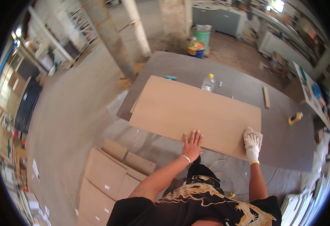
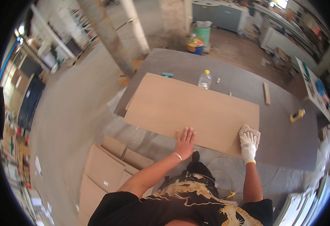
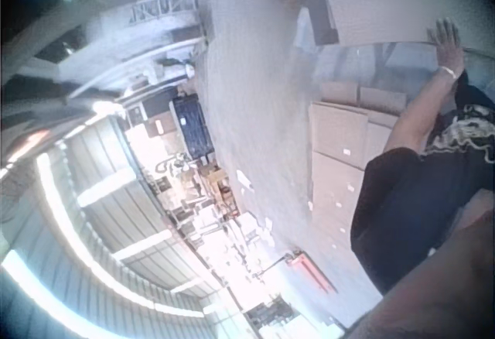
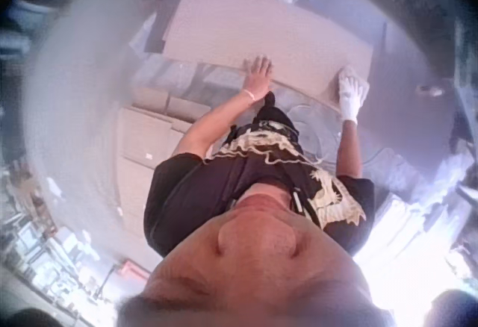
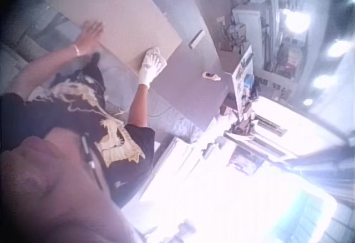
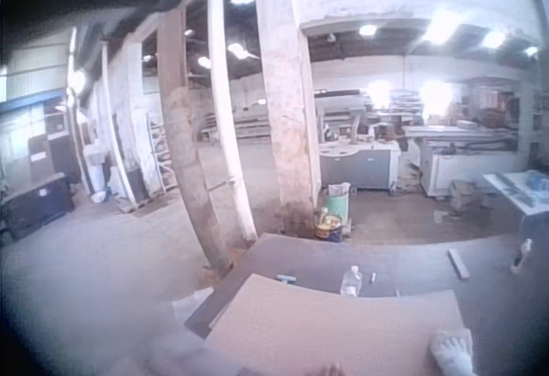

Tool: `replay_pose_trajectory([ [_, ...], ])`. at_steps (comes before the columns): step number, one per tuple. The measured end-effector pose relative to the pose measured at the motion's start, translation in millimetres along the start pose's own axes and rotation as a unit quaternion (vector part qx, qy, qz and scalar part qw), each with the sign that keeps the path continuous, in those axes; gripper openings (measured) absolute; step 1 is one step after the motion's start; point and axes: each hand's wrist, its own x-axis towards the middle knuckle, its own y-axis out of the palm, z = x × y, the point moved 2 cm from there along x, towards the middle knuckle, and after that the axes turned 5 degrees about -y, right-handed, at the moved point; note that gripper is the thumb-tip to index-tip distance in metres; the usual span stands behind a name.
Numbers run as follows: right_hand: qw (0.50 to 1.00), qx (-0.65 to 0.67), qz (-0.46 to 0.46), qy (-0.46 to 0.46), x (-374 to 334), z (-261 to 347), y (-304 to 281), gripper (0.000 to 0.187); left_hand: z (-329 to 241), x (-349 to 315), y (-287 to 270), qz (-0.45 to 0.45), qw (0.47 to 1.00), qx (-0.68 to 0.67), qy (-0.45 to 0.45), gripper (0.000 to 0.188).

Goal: The person sprays liquid onto flat wooden panels and wipes them with a cloth. They handle multiple panels one at a time, wiping each surface and then stacking the cleaned panels on the floor.

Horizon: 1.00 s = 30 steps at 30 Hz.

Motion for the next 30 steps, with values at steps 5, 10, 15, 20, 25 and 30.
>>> replay_pose_trajectory([
  [5, 0.985, 0.048, -0.04, 0.163, -85, 15, -2, 0.048, 38, 18, 16, -0.099, 0.993, 0.055, 0.035, 0.067],
  [10, 0.904, 0.265, -0.238, 0.236, -74, 33, -33, 0.043, 53, 23, 15, -0.119, 0.985, 0.126, 0.013, 0.068],
  [15, 0.622, 0.626, -0.408, 0.233, -57, 8, -68, 0.051, 25, -39, -50, -0.044, 0.994, 0.096, 0.026, 0.071],
  [20, 0.355, 0.809, -0.446, 0.143, -25, -15, -121, 0.06, 23, -94, -176, -0.095, 0.995, 0.007, 0.044, 0.047],
  [25, 0.253, 0.921, -0.296, 0.004, 100, -10, -153, 0.06, 47, -108, -267, -0.143, 0.984, -0.027, -0.101, 0.022],
  [30, 0.331, 0.936, -0.113, -0.026, 211, 53, -68, 0.053, 50, -146, -282, -0.183, 0.934, -0.055, -0.302, 0.026],
])
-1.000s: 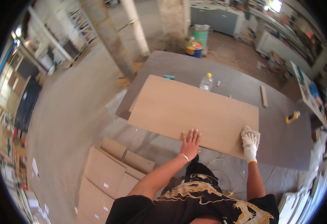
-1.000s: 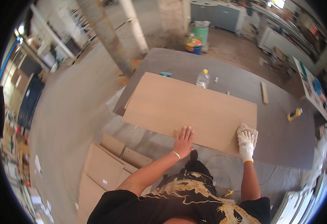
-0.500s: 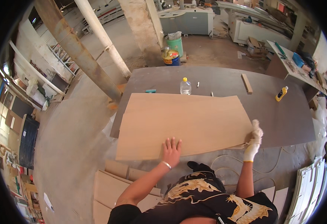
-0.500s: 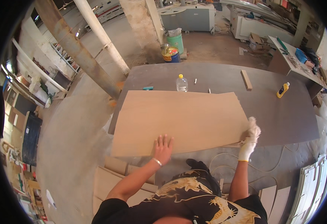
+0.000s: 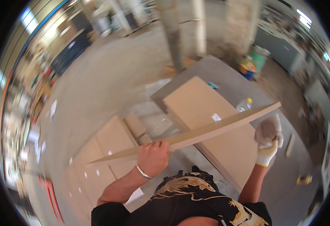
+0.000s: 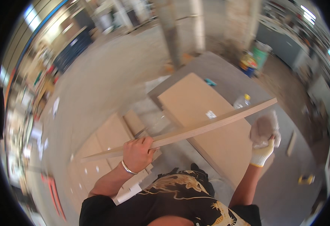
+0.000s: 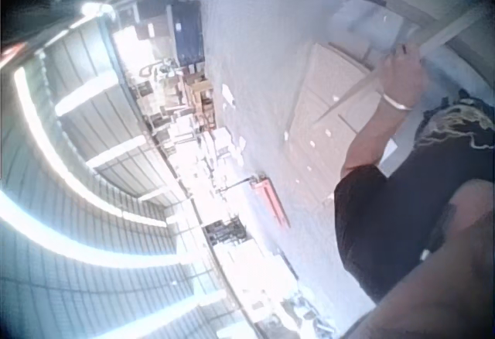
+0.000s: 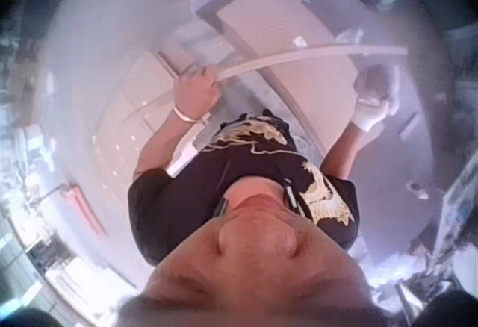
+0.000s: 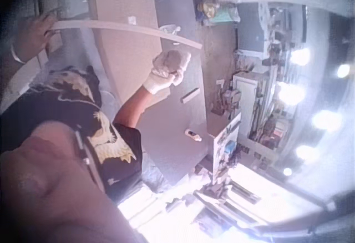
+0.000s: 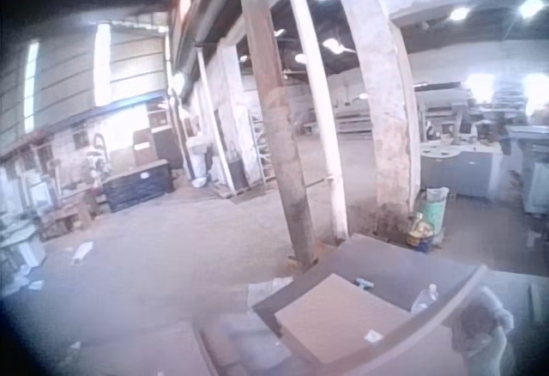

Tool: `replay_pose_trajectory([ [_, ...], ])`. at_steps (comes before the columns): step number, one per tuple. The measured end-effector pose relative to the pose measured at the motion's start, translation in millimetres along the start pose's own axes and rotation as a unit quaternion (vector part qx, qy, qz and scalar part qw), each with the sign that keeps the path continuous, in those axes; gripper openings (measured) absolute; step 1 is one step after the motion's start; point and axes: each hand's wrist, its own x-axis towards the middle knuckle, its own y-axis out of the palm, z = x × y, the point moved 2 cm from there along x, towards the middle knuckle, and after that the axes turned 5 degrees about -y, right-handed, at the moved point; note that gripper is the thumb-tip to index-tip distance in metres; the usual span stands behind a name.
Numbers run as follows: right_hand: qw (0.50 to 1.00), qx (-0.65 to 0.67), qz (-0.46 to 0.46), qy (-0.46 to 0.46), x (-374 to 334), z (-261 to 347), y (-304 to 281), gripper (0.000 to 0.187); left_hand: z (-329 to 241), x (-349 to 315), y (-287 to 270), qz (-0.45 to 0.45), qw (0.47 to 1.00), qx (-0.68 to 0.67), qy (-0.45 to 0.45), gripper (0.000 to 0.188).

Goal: The person sprays liquid onto flat wooden panels and wipes them with a cloth. They handle multiple panels one at a time, wiping each surface and then stacking the cleaned panels on the floor.

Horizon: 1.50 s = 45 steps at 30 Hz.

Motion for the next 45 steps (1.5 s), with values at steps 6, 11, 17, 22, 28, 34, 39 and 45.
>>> replay_pose_trajectory([
  [6, 0.917, -0.266, -0.244, 0.172, 4, -136, -48, 0.032, 36, -105, -1, -0.114, 0.943, -0.043, -0.31, 0.032],
  [11, 0.861, -0.419, -0.113, 0.266, 3, -195, 11, 0.025, 55, -202, 15, -0.172, 0.813, -0.024, -0.556, 0.032],
  [17, 0.814, -0.494, 0.03, 0.303, -47, -252, 99, 0.02, 133, -283, 67, -0.184, 0.669, 0.027, -0.719, 0.035],
  [22, 0.764, -0.561, 0.236, 0.214, -103, -288, 154, 0.064, 253, -323, 137, -0.155, 0.602, -0.025, -0.783, 0.034],
  [28, 0.757, -0.613, 0.188, 0.126, -124, -318, 171, 0.059, 413, -327, 208, -0.131, 0.56, -0.097, -0.812, 0.033],
  [34, 0.754, -0.621, 0.213, 0.022, -136, -336, 183, 0.047, 541, -303, 270, -0.137, 0.554, -0.163, -0.805, 0.031],
  [39, 0.667, -0.711, 0.222, 0.013, -146, -343, 206, 0.047, 623, -326, 304, -0.128, 0.561, -0.195, -0.795, 0.031],
  [45, 0.669, -0.712, 0.207, 0.052, -146, -351, 203, 0.046, 700, -381, 359, -0.157, 0.527, -0.234, -0.802, 0.031],
])
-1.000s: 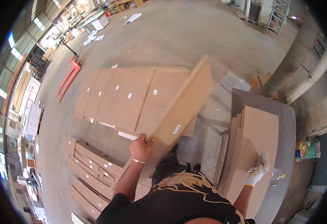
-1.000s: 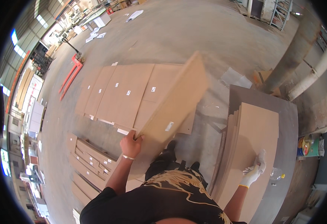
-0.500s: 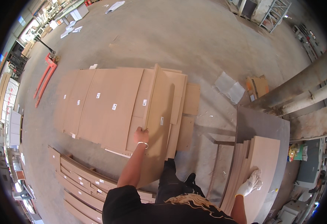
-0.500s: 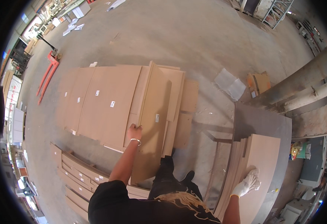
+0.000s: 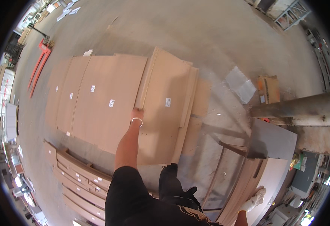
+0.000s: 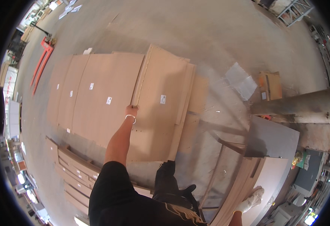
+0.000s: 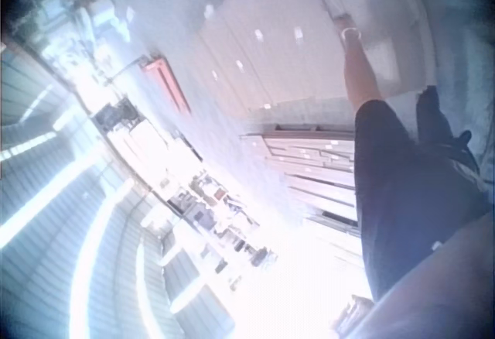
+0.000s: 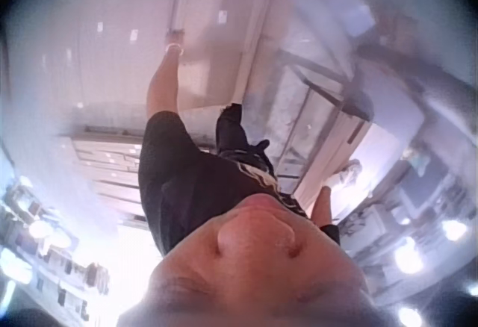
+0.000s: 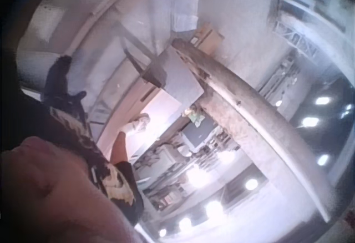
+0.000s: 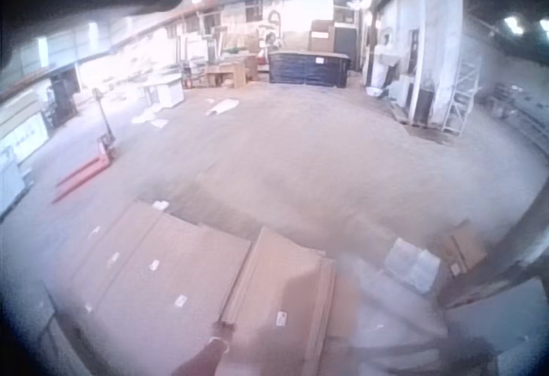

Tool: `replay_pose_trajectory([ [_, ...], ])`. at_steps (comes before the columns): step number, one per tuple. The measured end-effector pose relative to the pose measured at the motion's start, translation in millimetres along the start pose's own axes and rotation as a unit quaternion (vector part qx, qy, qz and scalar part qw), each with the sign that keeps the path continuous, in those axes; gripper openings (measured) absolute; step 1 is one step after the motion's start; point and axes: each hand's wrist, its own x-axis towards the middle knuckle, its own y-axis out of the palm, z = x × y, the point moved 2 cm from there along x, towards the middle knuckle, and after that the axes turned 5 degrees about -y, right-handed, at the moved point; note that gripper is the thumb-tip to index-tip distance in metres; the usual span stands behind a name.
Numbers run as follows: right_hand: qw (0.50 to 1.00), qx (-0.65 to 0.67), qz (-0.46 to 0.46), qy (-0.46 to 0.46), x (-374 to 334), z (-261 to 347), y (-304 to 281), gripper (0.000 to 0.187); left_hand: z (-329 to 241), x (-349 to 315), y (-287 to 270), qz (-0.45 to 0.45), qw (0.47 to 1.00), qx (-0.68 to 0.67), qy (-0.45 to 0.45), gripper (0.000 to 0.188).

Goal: The person sprays liquid onto flat wooden panels and wipes them with a cloth. They handle multiple panels one at a time, wiping each surface and then stacking the cleaned panels on the floor.

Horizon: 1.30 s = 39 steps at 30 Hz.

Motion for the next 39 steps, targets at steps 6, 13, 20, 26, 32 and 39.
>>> replay_pose_trajectory([
  [6, 0.995, -0.094, 0.044, -0.002, 6, -33, -4, 0.061, 74, 31, 10, -0.042, 0.995, -0.029, 0.09, 0.043],
  [13, 0.996, -0.077, 0.013, 0.031, 8, -38, -9, 0.06, 169, -127, 75, 0.093, 0.975, 0.183, -0.087, 0.061],
  [20, 0.993, 0.107, 0.054, -0.001, 4, -23, 5, 0.061, 269, -215, 147, 0.206, 0.943, 0.208, -0.158, 0.063],
  [26, 0.99, 0.125, 0.036, 0.045, 0, -18, 9, 0.058, 308, -189, 157, 0.065, 0.872, -0.164, -0.457, 0.043],
  [32, 0.992, 0.104, 0.075, 0.008, 0, -20, 3, 0.059, 290, -184, 137, 0.195, 0.944, 0.193, -0.185, 0.038],
  [39, 0.98, -0.184, 0.028, -0.069, 7, -55, -12, 0.057, 239, -253, 159, 0.176, 0.954, 0.027, -0.24, 0.061],
])
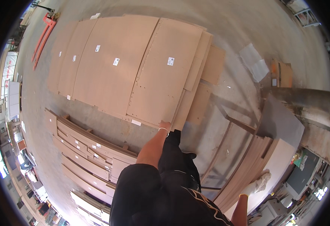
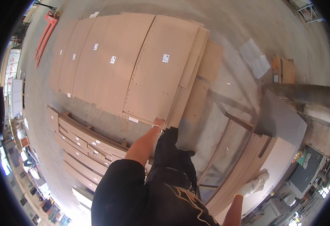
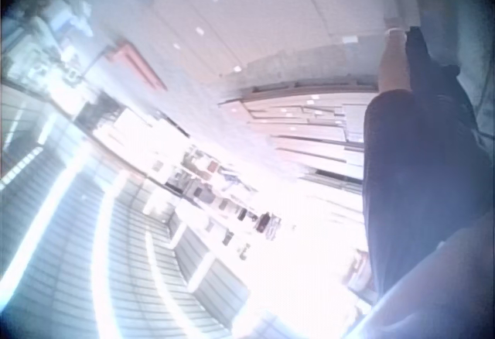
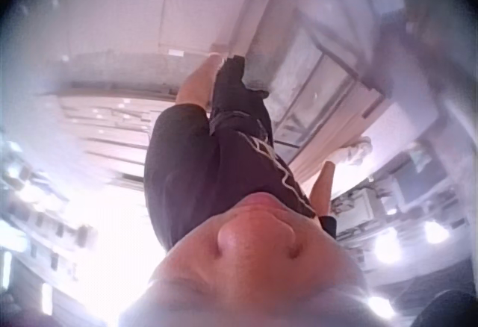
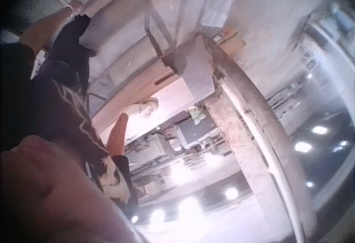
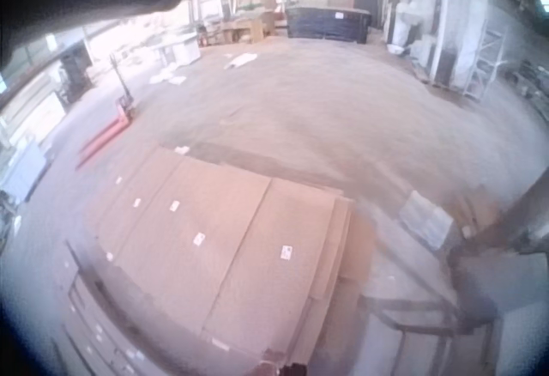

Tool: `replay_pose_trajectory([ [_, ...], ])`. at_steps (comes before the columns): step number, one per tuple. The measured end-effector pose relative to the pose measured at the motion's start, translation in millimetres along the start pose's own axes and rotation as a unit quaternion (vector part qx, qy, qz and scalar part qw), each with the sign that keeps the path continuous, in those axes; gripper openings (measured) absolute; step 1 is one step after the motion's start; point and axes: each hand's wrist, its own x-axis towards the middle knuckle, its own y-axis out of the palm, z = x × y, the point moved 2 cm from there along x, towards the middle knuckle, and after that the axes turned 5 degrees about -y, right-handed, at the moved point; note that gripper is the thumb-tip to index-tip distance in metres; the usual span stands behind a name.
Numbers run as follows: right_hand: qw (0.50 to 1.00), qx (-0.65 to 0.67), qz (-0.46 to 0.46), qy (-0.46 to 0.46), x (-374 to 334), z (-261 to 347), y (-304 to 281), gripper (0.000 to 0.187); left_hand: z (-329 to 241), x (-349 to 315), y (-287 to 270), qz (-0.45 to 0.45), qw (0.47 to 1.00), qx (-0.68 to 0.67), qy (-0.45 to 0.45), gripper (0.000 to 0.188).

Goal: The person sprays liquid onto flat wooden panels and wipes them with a cloth. They handle multiple panels one at a time, wiping each surface and then stacking the cleaned panels on the floor.

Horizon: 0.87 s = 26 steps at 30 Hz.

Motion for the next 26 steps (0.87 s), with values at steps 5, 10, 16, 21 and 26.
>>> replay_pose_trajectory([
  [5, 0.989, 0.143, 0.033, -0.015, -6, -30, -14, 0.056, -14, -65, 11, 0.053, 0.967, 0.168, 0.184, 0.078],
  [10, 0.978, 0.183, 0.057, 0.082, -25, -23, -23, 0.054, -34, 2, -49, -0.095, 0.944, 0.234, 0.214, 0.091],
  [16, 0.971, 0.222, 0.056, -0.069, -43, 13, -19, 0.047, -19, 94, -125, -0.275, 0.926, 0.219, 0.137, 0.093],
  [21, 0.994, 0.056, 0.003, 0.089, -40, -37, -27, 0.04, -68, 105, -76, -0.328, 0.893, 0.304, 0.05, 0.082],
  [26, 0.984, 0.102, 0.002, 0.147, -39, -53, -30, 0.052, -135, -10, 81, 0.036, 0.722, 0.352, 0.595, 0.064],
])
